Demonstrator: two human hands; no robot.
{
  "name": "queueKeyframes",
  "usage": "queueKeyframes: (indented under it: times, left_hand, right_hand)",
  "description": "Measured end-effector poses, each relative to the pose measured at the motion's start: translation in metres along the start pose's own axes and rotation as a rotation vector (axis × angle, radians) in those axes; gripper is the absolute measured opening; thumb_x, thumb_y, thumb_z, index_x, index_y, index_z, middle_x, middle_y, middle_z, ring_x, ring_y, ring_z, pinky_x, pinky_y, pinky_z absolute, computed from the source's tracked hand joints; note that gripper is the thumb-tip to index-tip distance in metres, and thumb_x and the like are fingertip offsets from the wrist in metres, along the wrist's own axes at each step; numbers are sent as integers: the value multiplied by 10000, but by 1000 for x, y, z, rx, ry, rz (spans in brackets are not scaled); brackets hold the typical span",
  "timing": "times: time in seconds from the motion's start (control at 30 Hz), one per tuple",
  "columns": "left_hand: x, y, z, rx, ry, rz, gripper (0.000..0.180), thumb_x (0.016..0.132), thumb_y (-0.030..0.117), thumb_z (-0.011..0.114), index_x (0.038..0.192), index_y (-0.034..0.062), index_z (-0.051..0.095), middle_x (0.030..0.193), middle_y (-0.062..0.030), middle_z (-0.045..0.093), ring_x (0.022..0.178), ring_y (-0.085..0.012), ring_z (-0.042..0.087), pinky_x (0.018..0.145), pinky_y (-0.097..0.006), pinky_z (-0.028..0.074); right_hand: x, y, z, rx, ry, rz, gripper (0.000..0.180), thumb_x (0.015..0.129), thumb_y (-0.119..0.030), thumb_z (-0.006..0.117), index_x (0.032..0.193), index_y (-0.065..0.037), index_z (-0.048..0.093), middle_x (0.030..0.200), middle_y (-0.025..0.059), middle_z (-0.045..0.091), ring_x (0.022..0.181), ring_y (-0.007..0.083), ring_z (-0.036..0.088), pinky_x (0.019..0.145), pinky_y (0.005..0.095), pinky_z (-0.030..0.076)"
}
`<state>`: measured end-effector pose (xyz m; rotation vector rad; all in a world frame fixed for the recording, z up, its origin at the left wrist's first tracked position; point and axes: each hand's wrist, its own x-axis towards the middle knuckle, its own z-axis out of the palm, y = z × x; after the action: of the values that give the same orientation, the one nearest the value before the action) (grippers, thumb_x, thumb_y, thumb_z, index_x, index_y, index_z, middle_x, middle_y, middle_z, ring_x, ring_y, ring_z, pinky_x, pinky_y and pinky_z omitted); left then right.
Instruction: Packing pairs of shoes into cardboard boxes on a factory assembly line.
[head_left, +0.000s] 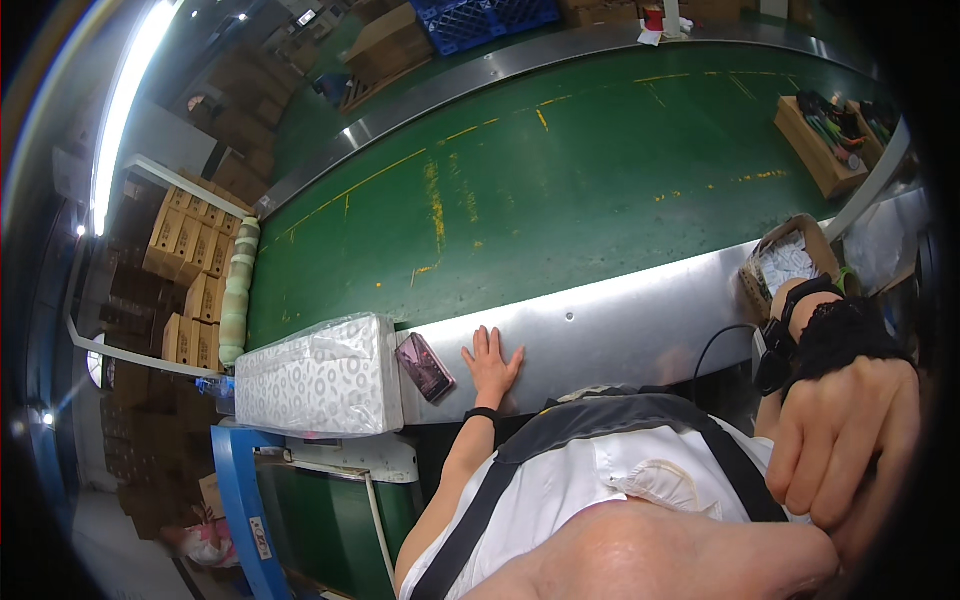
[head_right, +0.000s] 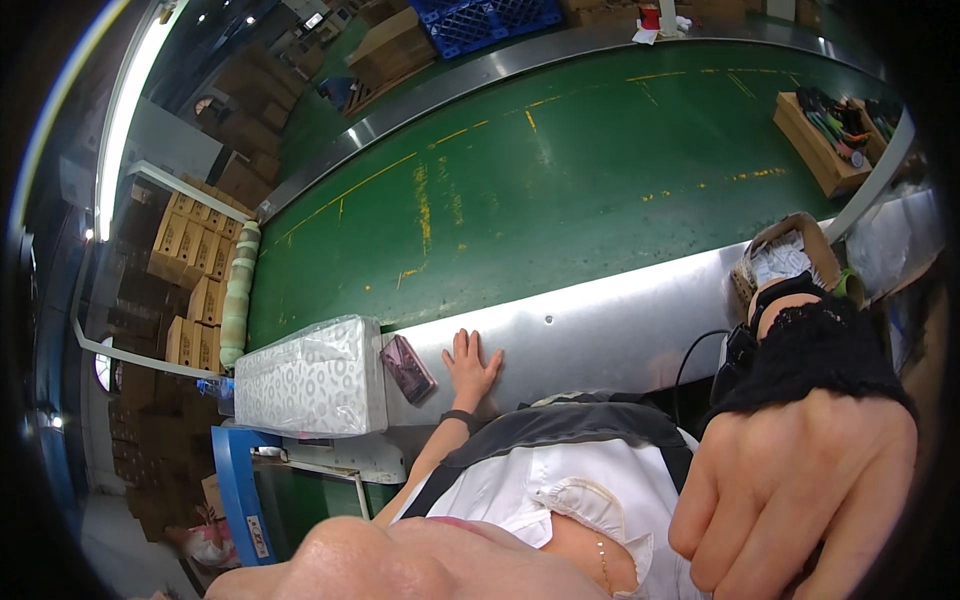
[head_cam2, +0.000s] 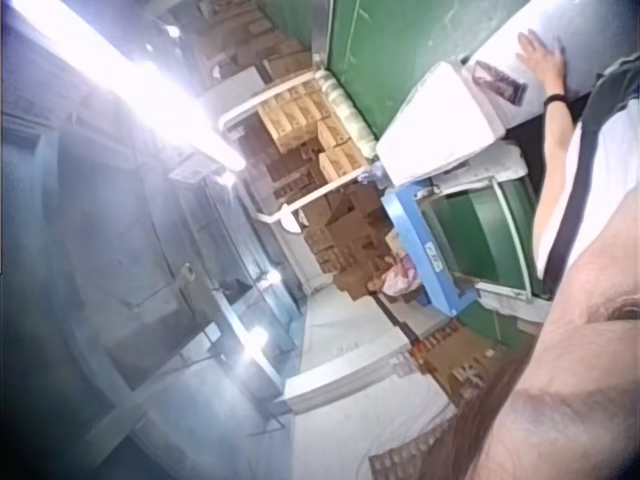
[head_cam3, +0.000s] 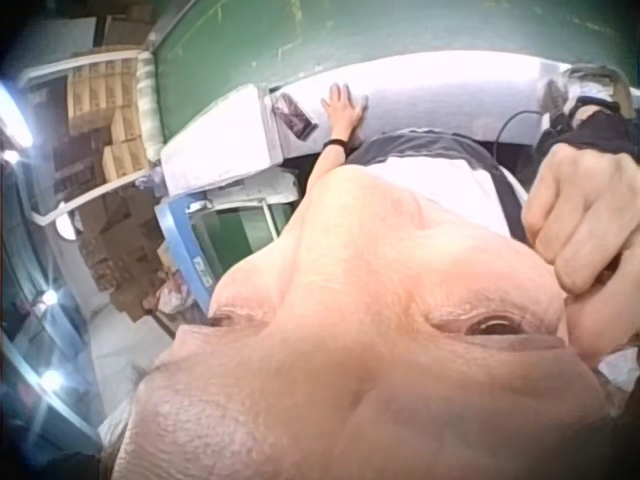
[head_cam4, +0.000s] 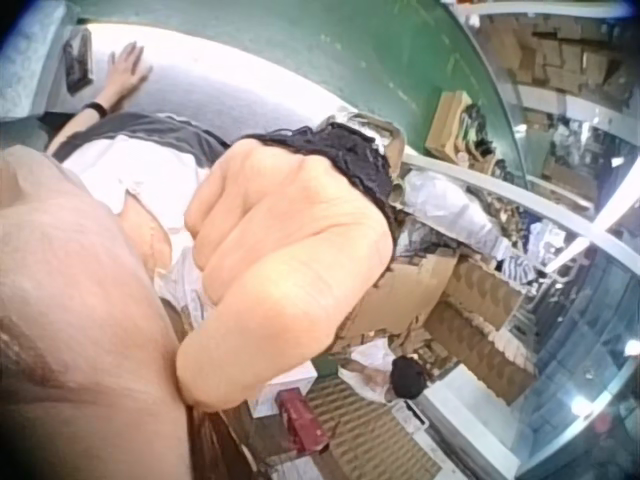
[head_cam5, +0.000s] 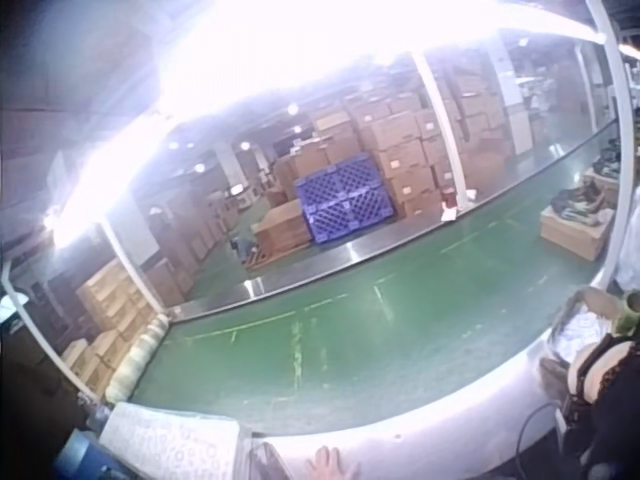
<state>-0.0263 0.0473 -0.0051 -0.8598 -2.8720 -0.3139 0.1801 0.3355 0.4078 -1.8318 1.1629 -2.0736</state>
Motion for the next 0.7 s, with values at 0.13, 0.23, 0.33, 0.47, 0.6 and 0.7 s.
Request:
queueKeyframes:
  times: [0.13,0.23,0.33,0.47,0.6,0.7]
  left_hand:
    - [-2,1,0,19,-4,-27,679,752,522,493,1243,62,398,1346,-162,289,1268,-275,234,1000,-540,118]
    - [0,2,2,13,-21,-26,687,758,536,476,1246,58,400,1349,-154,288,1273,-269,224,1004,-543,108]
    - [2,4,-1,-8,-32,-16,688,757,535,479,1243,54,403,1347,-160,289,1272,-274,225,1004,-545,104]
    - [-11,-9,-6,6,-48,-83,678,755,515,493,1233,42,409,1331,-178,302,1263,-285,240,998,-554,107]
    - [7,10,-14,-24,-72,67,659,751,485,519,1215,28,419,1311,-193,318,1249,-300,256,988,-558,123]
    - [2,-3,-2,-11,-13,84,654,750,468,531,1204,10,420,1295,-209,331,1239,-315,267,982,-559,134]
  right_hand:
    - [-13,8,5,-166,-80,-12,119,839,1,459,852,77,550,683,183,512,488,233,459,440,302,357]
    - [-7,13,2,-183,-135,110,100,832,8,461,849,7,560,670,134,511,466,195,438,420,277,325]
    - [-10,23,8,-293,-141,117,135,833,10,455,864,-57,567,667,114,519,457,181,439,403,277,313]
    - [-32,50,3,-474,-167,103,204,888,-166,419,793,-98,586,559,33,424,402,167,407,373,310,280]
    - [-75,52,21,-759,-294,283,222,873,-209,452,793,-78,613,569,69,505,450,216,490,413,336,351]
    - [-70,126,-8,-883,-193,434,206,852,-217,481,813,-68,618,614,90,542,506,236,525,458,339,386]
